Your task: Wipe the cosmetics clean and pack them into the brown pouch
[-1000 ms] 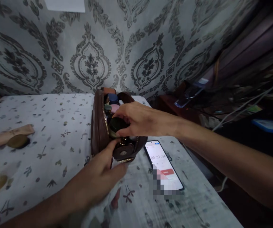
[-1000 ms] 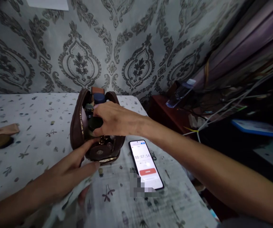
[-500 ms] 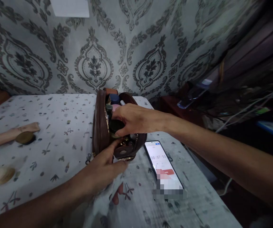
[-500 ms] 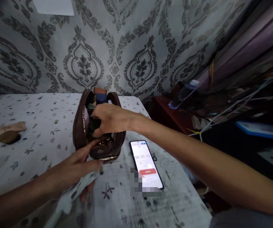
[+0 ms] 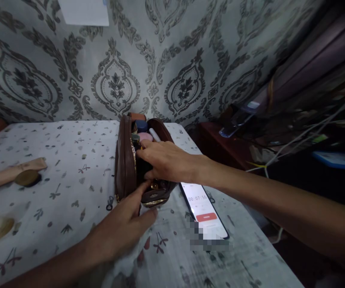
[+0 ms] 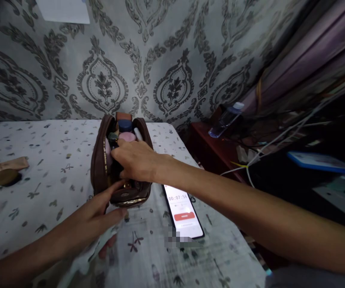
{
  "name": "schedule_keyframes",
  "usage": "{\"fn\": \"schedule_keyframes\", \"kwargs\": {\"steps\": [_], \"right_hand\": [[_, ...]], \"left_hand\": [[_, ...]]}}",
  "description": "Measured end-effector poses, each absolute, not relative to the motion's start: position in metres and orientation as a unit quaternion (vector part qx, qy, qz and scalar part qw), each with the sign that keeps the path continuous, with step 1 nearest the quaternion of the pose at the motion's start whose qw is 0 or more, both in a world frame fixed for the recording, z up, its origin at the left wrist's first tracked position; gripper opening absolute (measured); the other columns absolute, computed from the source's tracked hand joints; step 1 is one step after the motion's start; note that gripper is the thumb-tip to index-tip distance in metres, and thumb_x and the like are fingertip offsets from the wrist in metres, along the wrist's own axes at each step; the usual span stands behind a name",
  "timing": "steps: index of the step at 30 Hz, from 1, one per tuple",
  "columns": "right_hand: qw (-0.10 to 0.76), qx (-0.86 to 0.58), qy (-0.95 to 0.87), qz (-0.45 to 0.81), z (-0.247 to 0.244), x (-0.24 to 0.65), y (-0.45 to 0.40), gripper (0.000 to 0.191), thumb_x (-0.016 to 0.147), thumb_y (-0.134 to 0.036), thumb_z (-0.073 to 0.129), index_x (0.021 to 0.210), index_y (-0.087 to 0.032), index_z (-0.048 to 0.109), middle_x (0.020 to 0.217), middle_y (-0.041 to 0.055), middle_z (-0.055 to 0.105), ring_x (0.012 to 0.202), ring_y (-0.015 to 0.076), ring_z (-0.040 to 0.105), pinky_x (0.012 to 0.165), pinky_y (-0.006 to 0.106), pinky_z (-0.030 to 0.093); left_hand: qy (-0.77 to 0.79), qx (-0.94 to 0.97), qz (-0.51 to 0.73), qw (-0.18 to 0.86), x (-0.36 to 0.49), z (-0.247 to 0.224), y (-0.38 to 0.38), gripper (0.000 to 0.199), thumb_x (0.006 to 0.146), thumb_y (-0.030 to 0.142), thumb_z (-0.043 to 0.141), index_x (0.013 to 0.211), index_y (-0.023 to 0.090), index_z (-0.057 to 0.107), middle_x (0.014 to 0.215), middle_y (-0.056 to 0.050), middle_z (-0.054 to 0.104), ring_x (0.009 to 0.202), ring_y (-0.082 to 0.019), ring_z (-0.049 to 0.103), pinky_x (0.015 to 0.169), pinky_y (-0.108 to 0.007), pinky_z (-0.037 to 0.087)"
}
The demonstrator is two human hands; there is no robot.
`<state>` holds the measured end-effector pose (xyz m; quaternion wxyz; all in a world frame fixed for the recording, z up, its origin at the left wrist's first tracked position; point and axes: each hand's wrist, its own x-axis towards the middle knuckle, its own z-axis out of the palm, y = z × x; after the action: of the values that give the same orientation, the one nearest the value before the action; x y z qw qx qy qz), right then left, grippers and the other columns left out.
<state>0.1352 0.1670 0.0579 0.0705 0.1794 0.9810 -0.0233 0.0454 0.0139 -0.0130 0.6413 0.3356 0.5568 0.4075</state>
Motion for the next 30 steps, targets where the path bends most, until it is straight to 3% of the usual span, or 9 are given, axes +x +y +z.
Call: {"fn": "schedule_keyframes", "kwargs": {"steps": [5, 11, 15, 20, 23, 26, 30], "right_hand": [[0.068, 0.142, 0.984, -0.088, 0.062, 0.139, 0.175, 0.032, 0.079, -0.023, 0.076, 0.110, -0.017, 0.071, 0.111, 0.0089, 0.065, 0.101, 0.0247, 0.061, 0.080, 0.033, 0.046], [0.086, 0.139, 0.981, -0.100, 0.059, 0.139, 0.180, 0.028, 0.080, -0.022, 0.076, 0.106, -0.015, 0.070, 0.098, 0.0079, 0.067, 0.097, 0.0233, 0.062, 0.079, 0.030, 0.045], [0.068, 0.114, 0.986, -0.099, 0.063, 0.143, 0.181, 0.021, 0.079, -0.020, 0.076, 0.098, -0.014, 0.069, 0.097, 0.0070, 0.066, 0.093, 0.0211, 0.061, 0.077, 0.028, 0.044], [-0.014, 0.100, 0.992, -0.075, 0.071, 0.157, 0.174, 0.006, 0.087, -0.009, 0.061, 0.090, -0.012, 0.066, 0.097, 0.0079, 0.065, 0.091, 0.0191, 0.059, 0.079, 0.030, 0.043], [-0.020, 0.073, 0.994, -0.075, 0.065, 0.167, 0.164, 0.017, 0.087, -0.002, 0.053, 0.084, -0.013, 0.066, 0.091, 0.0073, 0.064, 0.087, 0.0180, 0.058, 0.078, 0.030, 0.043], [0.009, 0.020, 0.997, -0.076, 0.055, 0.175, 0.152, 0.020, 0.084, 0.001, 0.053, 0.082, -0.013, 0.066, 0.088, 0.0069, 0.064, 0.084, 0.0175, 0.056, 0.079, 0.031, 0.043], [0.047, 0.019, 0.996, -0.080, 0.052, 0.184, 0.141, 0.025, 0.081, 0.005, 0.050, 0.089, -0.013, 0.066, 0.090, 0.0067, 0.064, 0.086, 0.0184, 0.055, 0.082, 0.034, 0.043]], "left_hand": [[0.524, 0.344, 0.449, 0.637, 0.045, -0.014, 0.013, 0.066, 0.080, 0.020, 0.065, 0.144, 0.027, 0.050, 0.080, -0.003, 0.074, 0.040, -0.011, 0.055, 0.039, -0.021, 0.042], [0.576, 0.472, 0.355, 0.565, 0.045, -0.013, 0.011, 0.068, 0.091, 0.031, 0.047, 0.155, 0.025, 0.026, 0.068, 0.003, 0.067, 0.045, -0.014, 0.056, 0.047, -0.027, 0.051], [0.648, 0.612, 0.315, 0.326, 0.046, -0.019, -0.001, 0.067, 0.093, 0.034, 0.045, 0.155, 0.018, 0.026, 0.067, 0.000, 0.067, 0.053, -0.018, 0.062, 0.050, -0.028, 0.050], [0.613, 0.748, 0.250, 0.049, 0.032, -0.024, -0.020, 0.067, 0.097, 0.021, 0.037, 0.157, 0.013, 0.009, 0.046, 0.010, 0.054, 0.031, -0.012, 0.049, 0.036, -0.020, 0.034], [0.593, 0.773, 0.204, -0.093, 0.016, -0.019, -0.021, 0.061, 0.097, 0.016, 0.034, 0.155, 0.016, 0.018, 0.044, 0.011, 0.052, 0.030, -0.012, 0.049, 0.037, -0.020, 0.032], [0.592, 0.771, 0.133, -0.191, 0.002, -0.011, -0.014, 0.058, 0.096, 0.016, 0.033, 0.153, 0.017, 0.025, 0.048, 0.008, 0.056, 0.032, -0.015, 0.053, 0.037, -0.023, 0.029], [0.601, 0.761, 0.082, -0.231, -0.005, -0.005, -0.006, 0.053, 0.096, 0.020, 0.033, 0.149, 0.019, 0.035, 0.049, 0.005, 0.058, 0.034, -0.017, 0.053, 0.036, -0.025, 0.023]]}}
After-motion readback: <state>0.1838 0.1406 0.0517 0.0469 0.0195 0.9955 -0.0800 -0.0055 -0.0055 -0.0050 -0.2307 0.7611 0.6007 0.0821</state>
